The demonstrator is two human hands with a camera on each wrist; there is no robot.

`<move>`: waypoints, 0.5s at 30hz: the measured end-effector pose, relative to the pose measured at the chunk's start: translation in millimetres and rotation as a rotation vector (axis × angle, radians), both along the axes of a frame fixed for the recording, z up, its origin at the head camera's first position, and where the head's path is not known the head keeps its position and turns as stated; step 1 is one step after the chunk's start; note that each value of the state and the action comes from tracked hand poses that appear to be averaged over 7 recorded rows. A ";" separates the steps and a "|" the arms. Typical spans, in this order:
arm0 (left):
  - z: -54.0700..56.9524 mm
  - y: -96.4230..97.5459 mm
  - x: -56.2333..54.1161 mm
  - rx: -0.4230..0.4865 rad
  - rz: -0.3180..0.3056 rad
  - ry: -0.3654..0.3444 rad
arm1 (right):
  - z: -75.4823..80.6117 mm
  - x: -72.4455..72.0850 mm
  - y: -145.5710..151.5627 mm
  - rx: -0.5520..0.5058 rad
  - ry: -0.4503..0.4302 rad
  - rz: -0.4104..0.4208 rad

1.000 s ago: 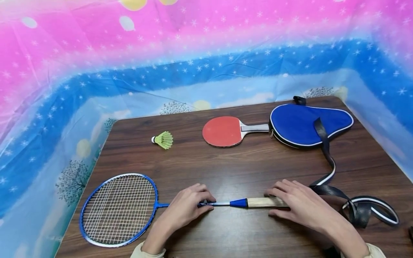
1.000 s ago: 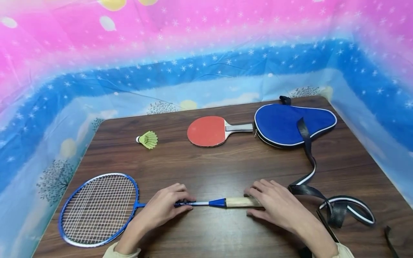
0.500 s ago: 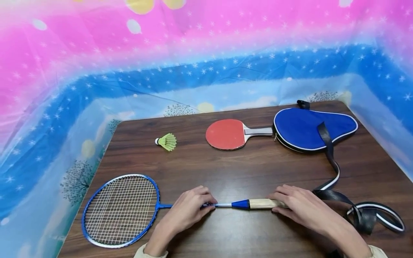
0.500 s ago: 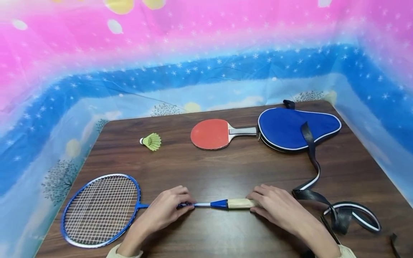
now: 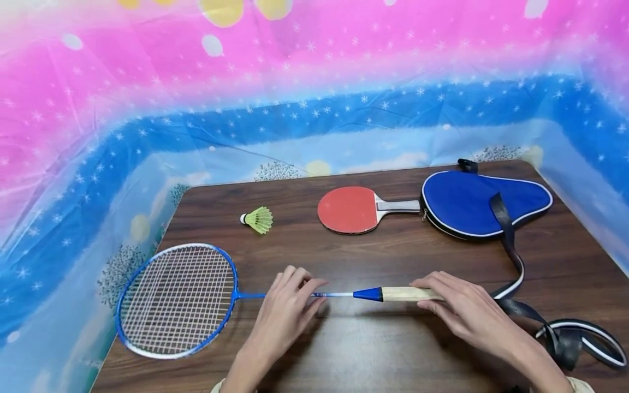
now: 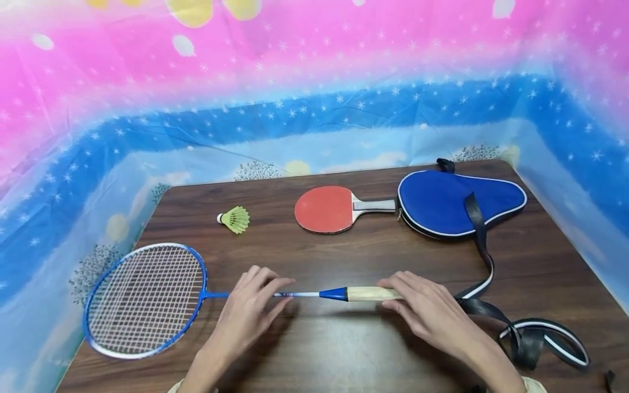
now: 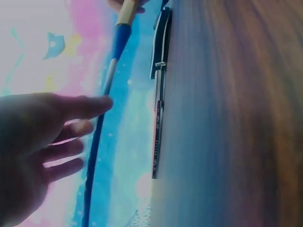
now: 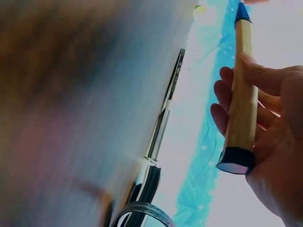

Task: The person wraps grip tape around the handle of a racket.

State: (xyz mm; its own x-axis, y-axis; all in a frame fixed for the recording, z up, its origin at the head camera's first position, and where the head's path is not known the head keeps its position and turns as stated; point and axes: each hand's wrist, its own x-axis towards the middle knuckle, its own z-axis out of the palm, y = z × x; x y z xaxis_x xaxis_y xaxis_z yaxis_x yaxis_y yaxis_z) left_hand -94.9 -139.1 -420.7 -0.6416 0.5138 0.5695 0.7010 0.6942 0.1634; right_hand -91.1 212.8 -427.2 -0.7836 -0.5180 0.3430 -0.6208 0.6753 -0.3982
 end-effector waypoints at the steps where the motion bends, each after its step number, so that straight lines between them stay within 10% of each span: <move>1: 1.5 1.8 0.9 0.013 0.015 0.041 | 1.2 -0.5 -0.2 -0.006 -0.012 -0.009; 6: 3.8 12.2 8.6 0.187 -0.029 0.026 | 9.0 -5.7 -0.9 -0.038 -0.019 -0.034; 15: -12.1 23.8 7.4 0.972 -0.078 -0.952 | 20.8 -17.3 -3.5 -0.055 0.024 0.000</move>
State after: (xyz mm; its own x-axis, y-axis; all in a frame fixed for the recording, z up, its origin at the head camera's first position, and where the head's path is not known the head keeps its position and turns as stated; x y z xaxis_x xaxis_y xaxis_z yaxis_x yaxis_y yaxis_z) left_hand -87.5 -115.3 -432.8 -0.9735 0.2155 0.0766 0.0755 -0.0135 0.9971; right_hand -108.4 209.3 -406.4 -0.7748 -0.4980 0.3896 -0.6307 0.6525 -0.4201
